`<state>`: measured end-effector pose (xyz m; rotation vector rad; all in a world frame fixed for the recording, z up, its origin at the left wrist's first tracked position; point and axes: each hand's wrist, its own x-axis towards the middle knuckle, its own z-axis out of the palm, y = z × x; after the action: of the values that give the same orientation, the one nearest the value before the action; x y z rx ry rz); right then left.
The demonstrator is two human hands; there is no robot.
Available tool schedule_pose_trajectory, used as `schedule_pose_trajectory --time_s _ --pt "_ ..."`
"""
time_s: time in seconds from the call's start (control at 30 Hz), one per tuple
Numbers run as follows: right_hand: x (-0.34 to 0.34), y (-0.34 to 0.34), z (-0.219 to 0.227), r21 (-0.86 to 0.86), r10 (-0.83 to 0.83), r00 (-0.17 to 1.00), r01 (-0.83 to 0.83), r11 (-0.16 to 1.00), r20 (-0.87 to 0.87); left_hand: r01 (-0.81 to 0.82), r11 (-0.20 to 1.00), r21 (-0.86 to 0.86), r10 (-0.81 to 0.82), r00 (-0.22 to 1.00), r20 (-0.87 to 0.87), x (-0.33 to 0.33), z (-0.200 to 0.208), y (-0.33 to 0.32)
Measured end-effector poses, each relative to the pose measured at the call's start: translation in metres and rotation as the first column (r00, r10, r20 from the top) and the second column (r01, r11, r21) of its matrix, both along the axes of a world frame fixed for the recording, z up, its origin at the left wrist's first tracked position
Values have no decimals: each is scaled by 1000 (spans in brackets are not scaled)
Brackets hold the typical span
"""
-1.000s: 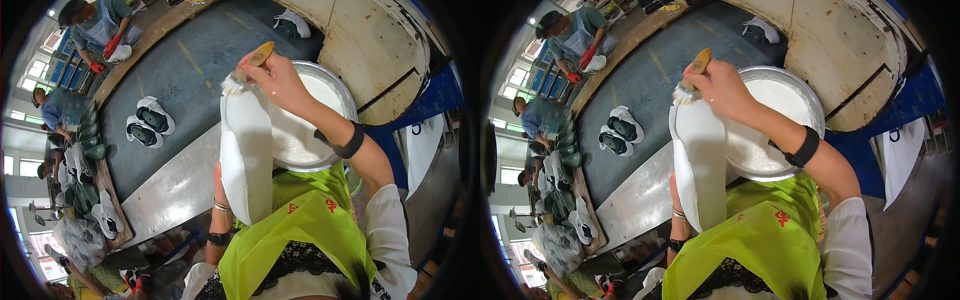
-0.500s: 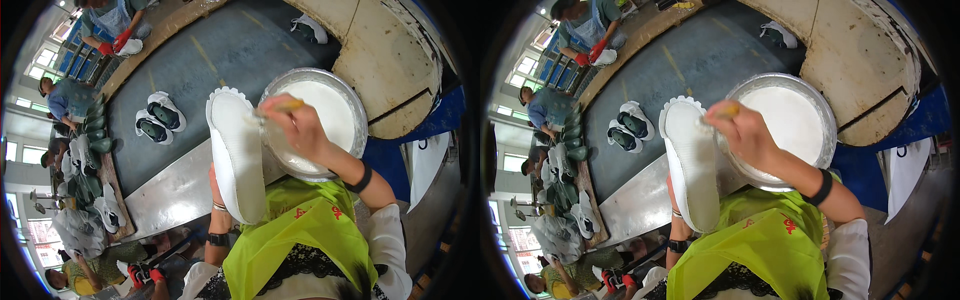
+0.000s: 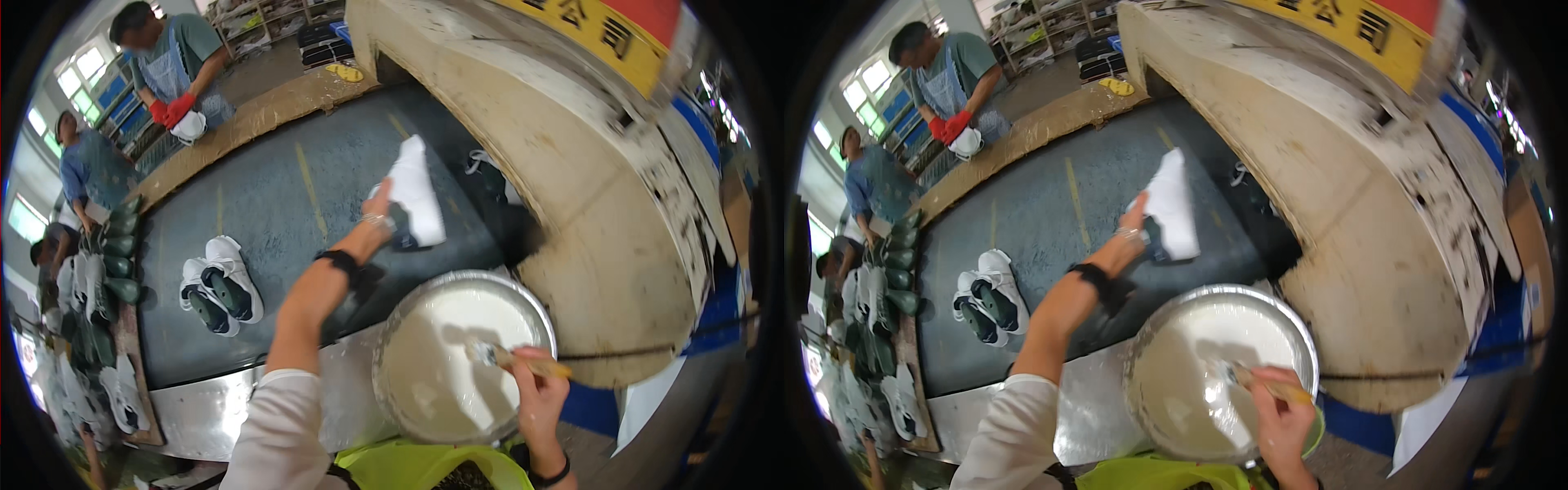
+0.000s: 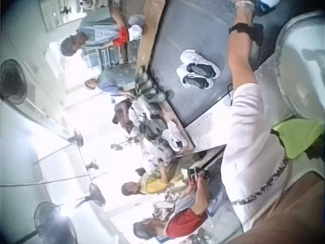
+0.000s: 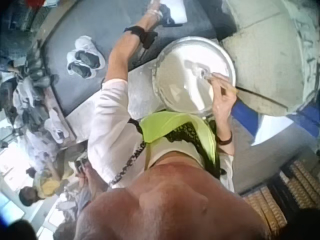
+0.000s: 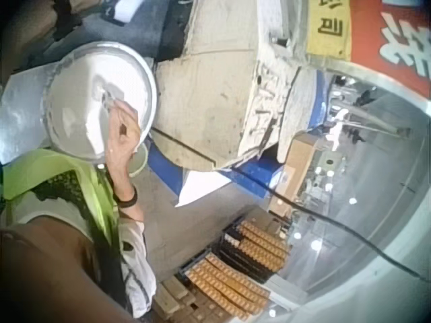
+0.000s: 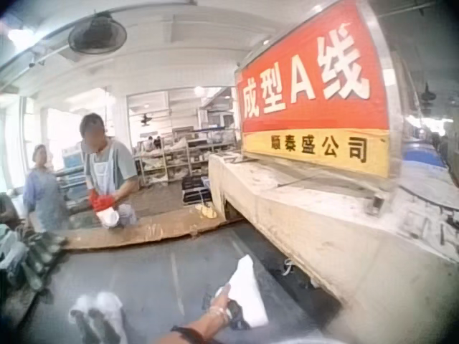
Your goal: Applying glue or primer to shoe soles using a brush on a production line.
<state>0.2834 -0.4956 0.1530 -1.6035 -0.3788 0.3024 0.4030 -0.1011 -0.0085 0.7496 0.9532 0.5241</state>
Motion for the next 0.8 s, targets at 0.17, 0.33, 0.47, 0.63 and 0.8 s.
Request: schedule_pose_trajectory --time_s 0.17,0.33,0.47,0.63,0.8 --pt "20 -8 -25 -136 -106 993 98 986 -55 -64 990 123 84 983 -164 137 -35 -22" --pt "28 -1 -12 -286 -62 996 78 955 64 174 948 265 -42 897 -440 151 -15 -52" --pt "24 -9 -18 -150 -5 1000 5 989 0 353 885 304 -93 773 -627 101 0 -20" --pt "4 -23 -14 -60 -7 998 4 998 -62 503 -132 854 618 715 -326 -98 6 21" --pt "-18 -10 7 82 27 996 -20 996 -80 453 423 785 801 218 -557 -303 10 70"
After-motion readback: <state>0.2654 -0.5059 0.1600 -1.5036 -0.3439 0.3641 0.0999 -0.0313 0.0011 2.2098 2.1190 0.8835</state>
